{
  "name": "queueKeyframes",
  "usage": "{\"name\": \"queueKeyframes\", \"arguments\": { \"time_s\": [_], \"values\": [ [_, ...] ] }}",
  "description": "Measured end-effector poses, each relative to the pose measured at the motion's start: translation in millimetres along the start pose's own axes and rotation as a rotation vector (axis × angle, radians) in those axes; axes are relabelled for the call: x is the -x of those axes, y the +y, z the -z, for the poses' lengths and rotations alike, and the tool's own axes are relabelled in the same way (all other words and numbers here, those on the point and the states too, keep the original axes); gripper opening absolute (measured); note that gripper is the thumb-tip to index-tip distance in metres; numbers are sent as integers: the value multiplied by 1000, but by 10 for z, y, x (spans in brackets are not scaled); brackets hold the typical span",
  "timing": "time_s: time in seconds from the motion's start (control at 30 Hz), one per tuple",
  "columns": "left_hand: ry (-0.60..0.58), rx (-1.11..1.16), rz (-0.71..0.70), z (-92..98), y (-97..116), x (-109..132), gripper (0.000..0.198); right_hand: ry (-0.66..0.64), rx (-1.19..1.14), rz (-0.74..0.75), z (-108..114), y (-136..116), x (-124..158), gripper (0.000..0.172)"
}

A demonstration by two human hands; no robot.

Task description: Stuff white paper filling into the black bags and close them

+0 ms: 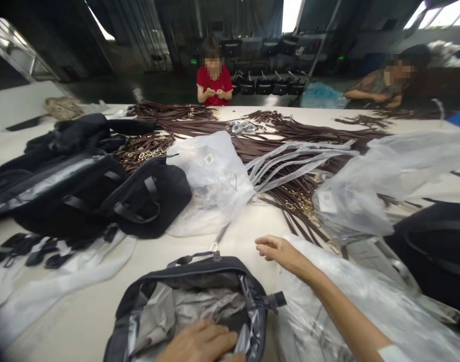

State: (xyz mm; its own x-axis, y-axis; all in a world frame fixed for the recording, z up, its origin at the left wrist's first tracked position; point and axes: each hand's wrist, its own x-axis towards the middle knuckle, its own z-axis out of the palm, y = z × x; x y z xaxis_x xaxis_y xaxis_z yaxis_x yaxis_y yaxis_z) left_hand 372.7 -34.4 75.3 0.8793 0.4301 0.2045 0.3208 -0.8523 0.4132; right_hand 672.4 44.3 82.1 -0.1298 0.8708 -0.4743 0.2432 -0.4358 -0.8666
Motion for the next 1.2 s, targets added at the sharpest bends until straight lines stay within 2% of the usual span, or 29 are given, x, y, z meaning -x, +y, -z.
{"name": "queueKeyframes", "arguments": {
  "time_s": [0.1,0.23,0.3,0.4,0.5,0.57,0.67,0.77,0.87,0.93,1.0,1.1,1.2],
  "values": [
    [-4,-103,-35,188,42,129,27,-163,81,56,-275,-123,24,65],
    [-70,-173,120,337,-21,413,42,-249,102,65,-435,-347,149,67],
    [-136,-118,162,394,-89,550,42,-274,109,74,-477,-442,224,65],
    [-201,106,209,563,-185,635,48,-276,203,98,-557,-522,325,59],
    [-260,224,449,765,-264,523,49,-172,433,161,-664,-498,349,48],
    [-378,251,588,832,-335,374,41,-120,551,241,-735,-448,315,32],
    [-537,285,636,812,-478,181,44,-42,602,329,-800,-403,257,29],
    [-606,299,621,792,-578,140,50,-6,505,298,-725,-424,300,30],
    [-575,290,553,880,-571,184,39,39,360,183,-470,-393,506,43],
    [-494,242,517,960,-515,183,30,93,281,80,-291,-285,715,52],
    [-399,197,482,1007,-419,126,26,86,176,-21,-208,-125,926,59],
    [-271,231,365,973,-205,-36,21,32,-54,-62,-333,80,1134,56],
    [-188,328,252,869,41,-202,10,143,-280,9,-641,103,1218,48]
  ]
}}
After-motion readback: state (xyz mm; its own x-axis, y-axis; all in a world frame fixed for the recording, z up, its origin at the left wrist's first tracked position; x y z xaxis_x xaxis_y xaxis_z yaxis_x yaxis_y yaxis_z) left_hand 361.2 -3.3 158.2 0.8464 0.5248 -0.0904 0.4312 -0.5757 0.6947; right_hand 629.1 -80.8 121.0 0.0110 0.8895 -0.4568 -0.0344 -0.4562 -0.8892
